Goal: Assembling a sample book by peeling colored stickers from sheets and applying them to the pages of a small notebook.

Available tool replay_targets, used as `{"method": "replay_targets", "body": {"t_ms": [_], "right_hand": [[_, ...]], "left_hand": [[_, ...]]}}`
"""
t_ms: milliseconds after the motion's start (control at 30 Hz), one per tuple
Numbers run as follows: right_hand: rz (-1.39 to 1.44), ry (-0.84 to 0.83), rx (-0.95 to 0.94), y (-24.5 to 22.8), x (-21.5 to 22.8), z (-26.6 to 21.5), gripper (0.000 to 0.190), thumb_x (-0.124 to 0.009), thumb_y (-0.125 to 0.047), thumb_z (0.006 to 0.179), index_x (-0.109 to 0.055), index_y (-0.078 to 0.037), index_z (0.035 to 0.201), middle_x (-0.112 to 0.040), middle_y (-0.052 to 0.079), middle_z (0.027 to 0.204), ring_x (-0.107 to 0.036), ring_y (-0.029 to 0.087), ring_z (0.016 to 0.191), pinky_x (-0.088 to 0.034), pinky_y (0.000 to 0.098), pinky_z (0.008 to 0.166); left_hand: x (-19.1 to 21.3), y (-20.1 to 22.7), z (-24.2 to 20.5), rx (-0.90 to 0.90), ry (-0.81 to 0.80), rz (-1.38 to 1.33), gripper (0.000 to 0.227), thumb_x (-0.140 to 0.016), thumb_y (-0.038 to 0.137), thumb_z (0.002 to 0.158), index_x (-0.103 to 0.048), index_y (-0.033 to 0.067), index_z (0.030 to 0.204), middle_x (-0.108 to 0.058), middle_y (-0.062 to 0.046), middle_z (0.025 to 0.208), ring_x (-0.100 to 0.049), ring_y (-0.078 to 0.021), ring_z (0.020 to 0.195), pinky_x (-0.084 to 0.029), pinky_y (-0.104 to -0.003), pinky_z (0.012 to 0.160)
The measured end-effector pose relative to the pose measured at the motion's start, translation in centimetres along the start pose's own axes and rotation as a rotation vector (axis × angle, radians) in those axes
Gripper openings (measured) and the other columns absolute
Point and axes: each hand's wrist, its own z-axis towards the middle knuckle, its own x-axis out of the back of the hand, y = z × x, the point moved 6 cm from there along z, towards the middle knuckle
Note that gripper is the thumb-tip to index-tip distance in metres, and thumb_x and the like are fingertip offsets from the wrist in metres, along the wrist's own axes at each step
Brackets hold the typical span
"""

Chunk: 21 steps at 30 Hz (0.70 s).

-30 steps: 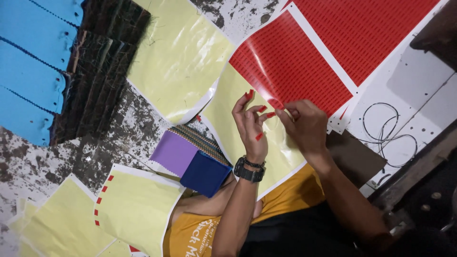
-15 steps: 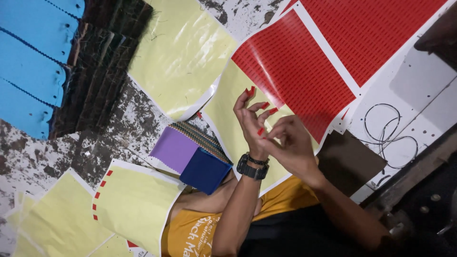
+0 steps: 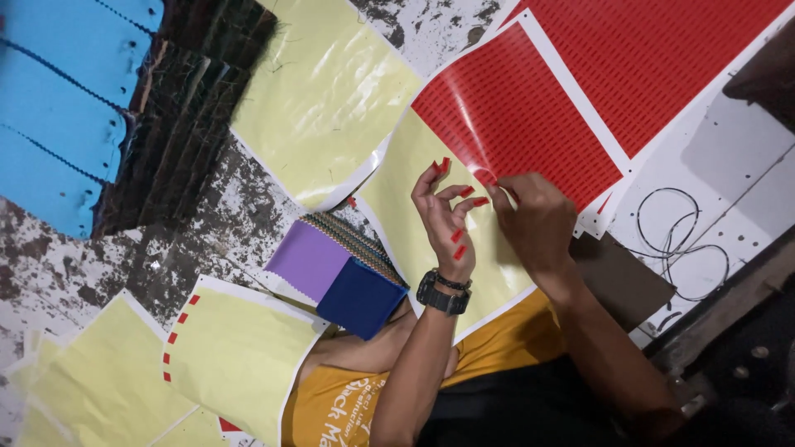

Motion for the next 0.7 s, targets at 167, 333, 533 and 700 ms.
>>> {"method": "replay_targets", "body": {"t_ms": [167,333,533,700], "right_hand": [[0.231,0.045,0.042,0.4,0.6,-0.4,0.014,-0.088,-0.02,0.09,-0.075,-0.016,0.091,-0.064,0.002,0.087,-0.067,0.024,0.078,-0.053,0.0327,0.065],[0.819,-0.129,-0.169,-2.3,1.1,-3.0,0.015,-0.084,-0.002,0.087,-0.071,-0.005,0.095,-0.061,0.009,0.103,-0.059,0.013,0.08,-0.049,0.0261,0.069],[1.007,-0.128,-0.146,-8.7,0.7,-3.3,0.036,-0.087,-0.007,0.085,-0.059,-0.001,0.107,-0.049,0.008,0.112,-0.051,0.01,0.069,-0.048,0.0242,0.063],[1.152,-0.372,-0.354,-8.8,-2.9,-2.8,0.038,-0.077,-0.002,0.091,-0.058,0.001,0.124,-0.059,0.003,0.104,-0.06,0.006,0.09,-0.052,0.0197,0.088]], "left_hand": [[-0.1,0.3,0.3,0.014,0.033,-0.055,0.051,-0.038,0.043,0.107,-0.038,0.0095,0.146,-0.044,-0.012,0.141,-0.058,-0.017,0.102,-0.065,-0.038,0.079],[0.1,1.6,1.5,0.006,0.096,-0.144,0.049,-0.037,0.04,0.108,-0.036,0.0086,0.145,-0.044,-0.016,0.142,-0.061,-0.0225,0.106,-0.065,-0.044,0.081],[1.4,4.2,1.9,-0.025,0.203,-0.233,0.044,-0.046,0.038,0.105,-0.043,0.0085,0.138,-0.047,-0.017,0.139,-0.063,-0.0263,0.105,-0.064,-0.044,0.079],[6.4,8.9,1.6,-0.184,0.173,-0.074,0.037,-0.051,0.032,0.105,-0.061,-0.0021,0.115,-0.053,-0.02,0.135,-0.064,-0.0312,0.114,-0.061,-0.047,0.089]]}}
